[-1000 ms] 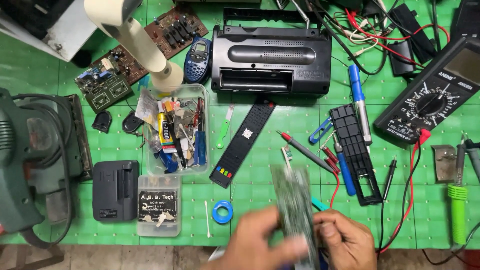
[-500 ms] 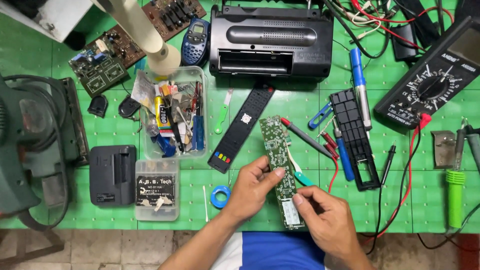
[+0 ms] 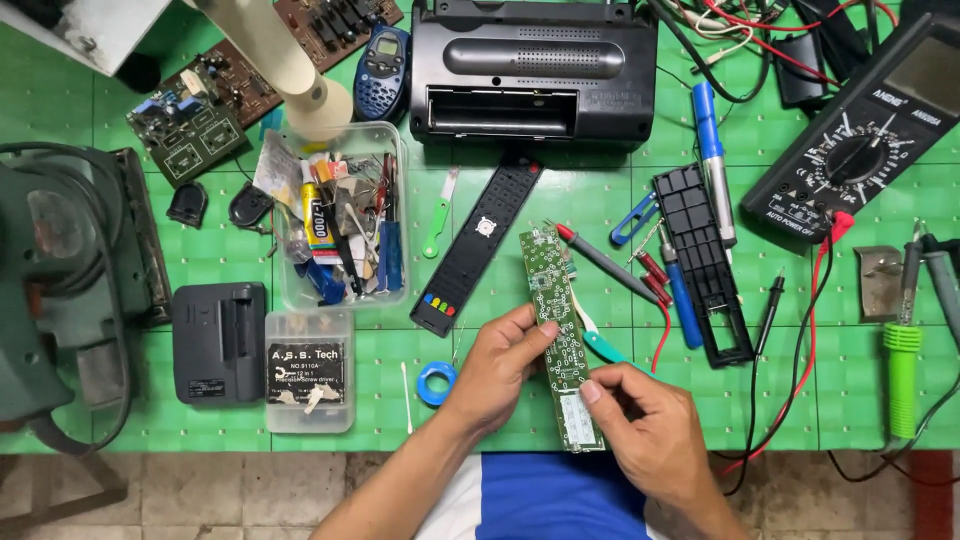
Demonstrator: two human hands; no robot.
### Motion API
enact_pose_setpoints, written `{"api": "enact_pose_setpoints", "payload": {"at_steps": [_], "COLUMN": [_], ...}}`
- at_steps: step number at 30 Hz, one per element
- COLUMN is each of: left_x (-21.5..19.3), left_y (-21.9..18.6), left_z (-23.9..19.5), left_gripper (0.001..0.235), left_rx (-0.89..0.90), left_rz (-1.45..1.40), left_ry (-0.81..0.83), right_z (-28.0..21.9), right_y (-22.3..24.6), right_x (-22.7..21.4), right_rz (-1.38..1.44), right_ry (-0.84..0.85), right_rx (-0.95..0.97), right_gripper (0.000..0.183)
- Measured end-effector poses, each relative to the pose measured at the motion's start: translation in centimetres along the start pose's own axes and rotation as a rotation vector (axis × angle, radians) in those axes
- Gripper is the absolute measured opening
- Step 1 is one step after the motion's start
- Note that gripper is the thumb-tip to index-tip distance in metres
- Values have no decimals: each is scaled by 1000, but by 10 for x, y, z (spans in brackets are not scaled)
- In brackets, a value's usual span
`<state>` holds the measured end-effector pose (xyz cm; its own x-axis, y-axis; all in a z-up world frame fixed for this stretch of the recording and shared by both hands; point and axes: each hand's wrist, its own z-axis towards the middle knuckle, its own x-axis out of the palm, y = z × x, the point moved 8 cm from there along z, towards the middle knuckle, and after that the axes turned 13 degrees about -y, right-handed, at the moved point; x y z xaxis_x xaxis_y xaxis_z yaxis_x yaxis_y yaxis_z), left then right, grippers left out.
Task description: Repairing a remote control circuit board using a soldering iron and testing with a multimeter.
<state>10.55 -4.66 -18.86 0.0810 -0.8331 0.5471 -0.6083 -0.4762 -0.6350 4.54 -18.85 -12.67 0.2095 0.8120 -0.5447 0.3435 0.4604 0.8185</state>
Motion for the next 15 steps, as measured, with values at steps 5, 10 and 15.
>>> {"api": "enact_pose_setpoints", "payload": {"at_steps": [5, 10, 15], "left_x": [3, 2, -1], "left_y": [-9, -9, -1], "left_z": [-2, -2, 0], "left_gripper": [21, 17, 17], "left_rx": [95, 127, 107], "left_rz": [65, 121, 89], "left_ry": [1, -4, 29], "right_z": [0, -2, -3], "right_y": [6, 9, 11], "right_x": [0, 0, -1], "right_rz": [-35, -30, -40], "right_ry": [-27, -33, -31], "right_rx": [-79, -105, -90], "right_gripper": [18, 17, 17]}}
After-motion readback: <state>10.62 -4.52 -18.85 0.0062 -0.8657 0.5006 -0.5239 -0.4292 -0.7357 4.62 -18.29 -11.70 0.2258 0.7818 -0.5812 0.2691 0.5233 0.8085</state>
